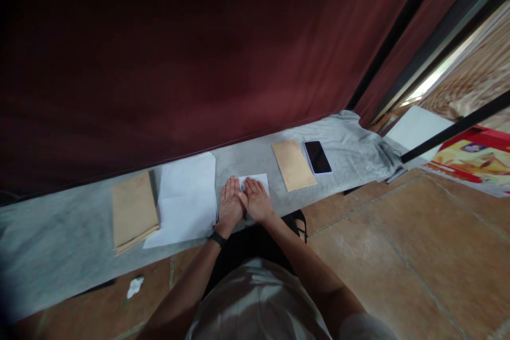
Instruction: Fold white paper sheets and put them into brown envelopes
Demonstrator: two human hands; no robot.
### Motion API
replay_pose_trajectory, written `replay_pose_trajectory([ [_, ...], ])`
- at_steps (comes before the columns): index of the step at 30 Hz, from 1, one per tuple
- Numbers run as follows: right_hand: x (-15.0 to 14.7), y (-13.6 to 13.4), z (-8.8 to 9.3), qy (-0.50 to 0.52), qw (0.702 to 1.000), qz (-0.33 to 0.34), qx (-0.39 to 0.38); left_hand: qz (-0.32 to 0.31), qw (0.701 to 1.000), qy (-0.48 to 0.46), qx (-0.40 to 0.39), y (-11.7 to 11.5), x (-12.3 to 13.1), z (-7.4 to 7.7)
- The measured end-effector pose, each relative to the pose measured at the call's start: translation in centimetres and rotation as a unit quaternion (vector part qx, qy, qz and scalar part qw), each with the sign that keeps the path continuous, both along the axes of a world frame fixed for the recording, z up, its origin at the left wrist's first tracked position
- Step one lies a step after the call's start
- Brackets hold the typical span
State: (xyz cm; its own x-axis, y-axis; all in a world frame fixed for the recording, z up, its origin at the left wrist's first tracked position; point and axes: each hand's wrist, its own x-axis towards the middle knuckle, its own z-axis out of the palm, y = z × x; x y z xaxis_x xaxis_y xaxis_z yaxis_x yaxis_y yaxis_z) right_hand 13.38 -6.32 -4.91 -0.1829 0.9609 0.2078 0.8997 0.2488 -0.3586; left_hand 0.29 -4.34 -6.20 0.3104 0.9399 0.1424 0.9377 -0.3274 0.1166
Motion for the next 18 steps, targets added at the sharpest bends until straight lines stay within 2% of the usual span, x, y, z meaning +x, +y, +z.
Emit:
replay_pose_trajectory([
  [6, 1.4, 0.0, -1.2, -0.028, 0.999, -0.035, 0.023, -0.009, 1.0, -0.006, 0.013, -0.2, 0.1, 0.4],
  [18, 5.4, 0.5, -1.7, -0.054, 0.995, -0.081, 0.039, 0.005, 0.999, -0.015, 0.035, -0.1, 0.3, 0.6],
])
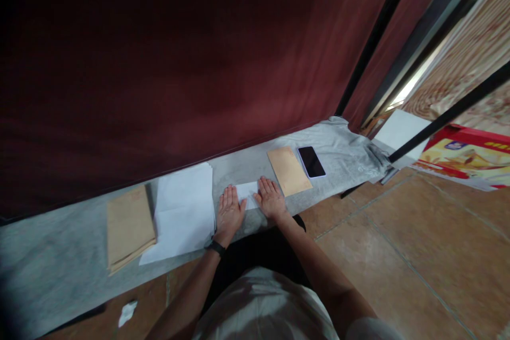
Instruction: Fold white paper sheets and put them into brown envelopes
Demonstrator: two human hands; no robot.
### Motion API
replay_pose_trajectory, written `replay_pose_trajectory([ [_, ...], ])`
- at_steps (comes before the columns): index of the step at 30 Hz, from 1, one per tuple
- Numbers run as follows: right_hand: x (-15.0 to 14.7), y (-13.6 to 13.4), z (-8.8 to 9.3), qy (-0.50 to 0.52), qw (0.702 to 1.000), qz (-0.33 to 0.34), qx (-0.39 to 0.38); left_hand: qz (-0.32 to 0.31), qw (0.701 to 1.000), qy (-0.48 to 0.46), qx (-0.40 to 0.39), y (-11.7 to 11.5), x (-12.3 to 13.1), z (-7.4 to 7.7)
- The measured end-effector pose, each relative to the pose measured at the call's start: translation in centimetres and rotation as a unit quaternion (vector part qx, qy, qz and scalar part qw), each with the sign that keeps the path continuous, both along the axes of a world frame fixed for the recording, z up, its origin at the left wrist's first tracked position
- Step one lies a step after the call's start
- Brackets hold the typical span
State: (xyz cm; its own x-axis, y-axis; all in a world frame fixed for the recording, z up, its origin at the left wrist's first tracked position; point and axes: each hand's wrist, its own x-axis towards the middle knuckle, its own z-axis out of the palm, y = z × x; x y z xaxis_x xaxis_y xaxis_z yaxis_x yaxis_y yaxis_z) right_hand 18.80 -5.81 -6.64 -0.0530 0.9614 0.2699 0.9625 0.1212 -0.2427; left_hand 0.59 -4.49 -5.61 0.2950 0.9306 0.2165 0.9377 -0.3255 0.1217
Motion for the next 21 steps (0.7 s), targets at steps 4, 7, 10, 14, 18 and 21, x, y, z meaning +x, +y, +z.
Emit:
replay_pose_trajectory([
  [4, -0.9, -0.5, 0.3, 0.006, 1.0, -0.016, 0.009, -0.007, 1.0, -0.005, 0.0, 0.0, -0.1, -0.1],
  [7, -2.3, -1.6, 0.3, 0.01, 0.999, 0.026, 0.027, -0.015, 1.0, -0.026, 0.007, 0.1, -0.2, -0.4],
  [10, -2.8, -2.7, -0.1, 0.012, 0.998, 0.056, 0.034, -0.017, 0.999, -0.037, 0.019, 0.2, -0.3, -0.9],
  [14, -1.8, -2.7, -0.3, -0.002, 0.999, 0.024, 0.028, -0.011, 0.999, -0.033, 0.034, 0.3, -0.3, -1.2],
  [18, -1.1, -2.3, -0.5, -0.014, 1.0, 0.002, 0.028, -0.007, 0.999, -0.019, 0.026, 0.3, -0.3, -1.3],
  [21, -1.4, -2.2, -0.6, -0.018, 0.999, -0.023, 0.03, -0.008, 1.0, -0.012, 0.017, 0.3, -0.3, -1.1],
])
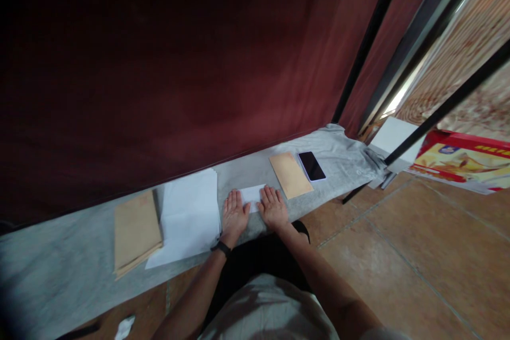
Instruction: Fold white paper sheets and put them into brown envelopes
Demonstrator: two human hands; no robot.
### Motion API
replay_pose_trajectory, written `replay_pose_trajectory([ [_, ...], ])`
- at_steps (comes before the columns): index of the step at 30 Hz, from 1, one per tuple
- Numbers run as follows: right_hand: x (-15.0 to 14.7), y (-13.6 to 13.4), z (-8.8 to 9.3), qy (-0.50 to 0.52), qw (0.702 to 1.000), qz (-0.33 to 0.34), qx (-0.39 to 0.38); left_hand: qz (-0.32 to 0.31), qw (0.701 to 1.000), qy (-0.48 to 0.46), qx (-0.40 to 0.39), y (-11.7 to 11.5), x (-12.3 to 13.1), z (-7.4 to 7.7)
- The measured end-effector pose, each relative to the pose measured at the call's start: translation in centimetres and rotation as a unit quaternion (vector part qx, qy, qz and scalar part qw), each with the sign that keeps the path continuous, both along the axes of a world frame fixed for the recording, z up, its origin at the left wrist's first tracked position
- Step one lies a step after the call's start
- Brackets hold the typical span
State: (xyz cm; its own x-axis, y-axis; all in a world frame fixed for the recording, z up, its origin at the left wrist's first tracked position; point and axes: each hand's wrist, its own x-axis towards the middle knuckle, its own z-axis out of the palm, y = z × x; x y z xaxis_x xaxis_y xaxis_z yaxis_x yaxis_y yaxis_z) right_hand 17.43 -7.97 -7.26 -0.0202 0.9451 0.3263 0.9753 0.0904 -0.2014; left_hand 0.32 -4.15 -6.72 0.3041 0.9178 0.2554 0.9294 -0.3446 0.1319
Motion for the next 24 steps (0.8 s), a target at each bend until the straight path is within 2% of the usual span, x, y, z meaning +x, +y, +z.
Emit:
replay_pose_trajectory([
  [6, -0.3, 0.0, -0.3, -0.001, 1.0, -0.011, -0.001, -0.014, 1.0, 0.01, 0.001, -0.7, -0.1, 0.7],
  [10, -0.3, 0.0, -0.3, -0.007, 1.0, -0.015, -0.008, -0.094, 0.995, 0.027, -0.012, -2.4, -0.2, 1.1],
  [12, -0.3, 0.1, -0.2, -0.013, 1.0, -0.015, -0.016, -0.113, 0.993, 0.033, -0.015, -3.3, -0.3, 1.1],
  [24, -0.2, 0.1, -0.3, -0.02, 1.0, -0.018, -0.013, -0.036, 0.998, 0.041, -0.02, -5.9, -1.8, 0.5],
])
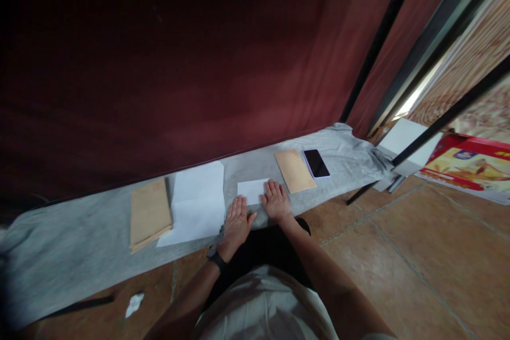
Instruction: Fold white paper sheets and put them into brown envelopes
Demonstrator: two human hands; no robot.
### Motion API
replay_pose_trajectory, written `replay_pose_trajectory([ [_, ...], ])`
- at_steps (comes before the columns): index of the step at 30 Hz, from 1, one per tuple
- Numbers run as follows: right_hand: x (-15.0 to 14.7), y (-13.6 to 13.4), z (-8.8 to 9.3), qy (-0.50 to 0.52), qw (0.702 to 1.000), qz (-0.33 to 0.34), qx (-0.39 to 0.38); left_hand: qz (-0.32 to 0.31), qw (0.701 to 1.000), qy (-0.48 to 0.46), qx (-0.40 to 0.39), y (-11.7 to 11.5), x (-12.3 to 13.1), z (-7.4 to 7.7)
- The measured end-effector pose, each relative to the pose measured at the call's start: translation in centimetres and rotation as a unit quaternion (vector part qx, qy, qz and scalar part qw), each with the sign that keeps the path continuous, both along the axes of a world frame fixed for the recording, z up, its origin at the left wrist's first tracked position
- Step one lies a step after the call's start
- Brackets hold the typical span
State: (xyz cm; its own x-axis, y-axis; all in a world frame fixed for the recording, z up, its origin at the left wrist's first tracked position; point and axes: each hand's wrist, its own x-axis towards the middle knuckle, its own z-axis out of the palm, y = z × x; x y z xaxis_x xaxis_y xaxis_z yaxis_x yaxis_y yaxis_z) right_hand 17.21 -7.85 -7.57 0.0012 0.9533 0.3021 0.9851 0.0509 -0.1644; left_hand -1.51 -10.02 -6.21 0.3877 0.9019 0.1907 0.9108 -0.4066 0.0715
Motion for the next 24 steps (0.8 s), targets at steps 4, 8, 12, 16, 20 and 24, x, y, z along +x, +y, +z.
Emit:
replay_pose_trajectory([
  [4, 0.1, 0.0, -0.1, 0.001, 1.0, 0.003, 0.006, 0.013, 1.0, -0.002, -0.001, -0.4, 0.5, 0.2],
  [8, 0.2, 0.1, -0.4, 0.001, 1.0, 0.007, 0.006, -0.049, 0.998, -0.01, -0.047, 0.4, 2.7, 0.8],
  [12, 0.4, 0.2, -0.6, -0.005, 1.0, 0.009, -0.008, -0.059, 0.993, -0.01, -0.097, 2.3, 4.8, 1.6],
  [16, 0.4, 0.1, -0.5, -0.01, 1.0, 0.007, -0.012, -0.05, 0.993, -0.008, -0.102, 4.6, 4.9, 2.0],
  [20, 0.3, 0.1, -0.5, -0.011, 1.0, 0.004, -0.004, -0.015, 0.995, -0.008, -0.094, 6.1, 3.8, 1.7],
  [24, 0.4, 0.1, -0.4, -0.009, 1.0, 0.002, -0.007, 0.032, 0.996, -0.007, -0.084, 6.2, 2.6, 0.9],
])
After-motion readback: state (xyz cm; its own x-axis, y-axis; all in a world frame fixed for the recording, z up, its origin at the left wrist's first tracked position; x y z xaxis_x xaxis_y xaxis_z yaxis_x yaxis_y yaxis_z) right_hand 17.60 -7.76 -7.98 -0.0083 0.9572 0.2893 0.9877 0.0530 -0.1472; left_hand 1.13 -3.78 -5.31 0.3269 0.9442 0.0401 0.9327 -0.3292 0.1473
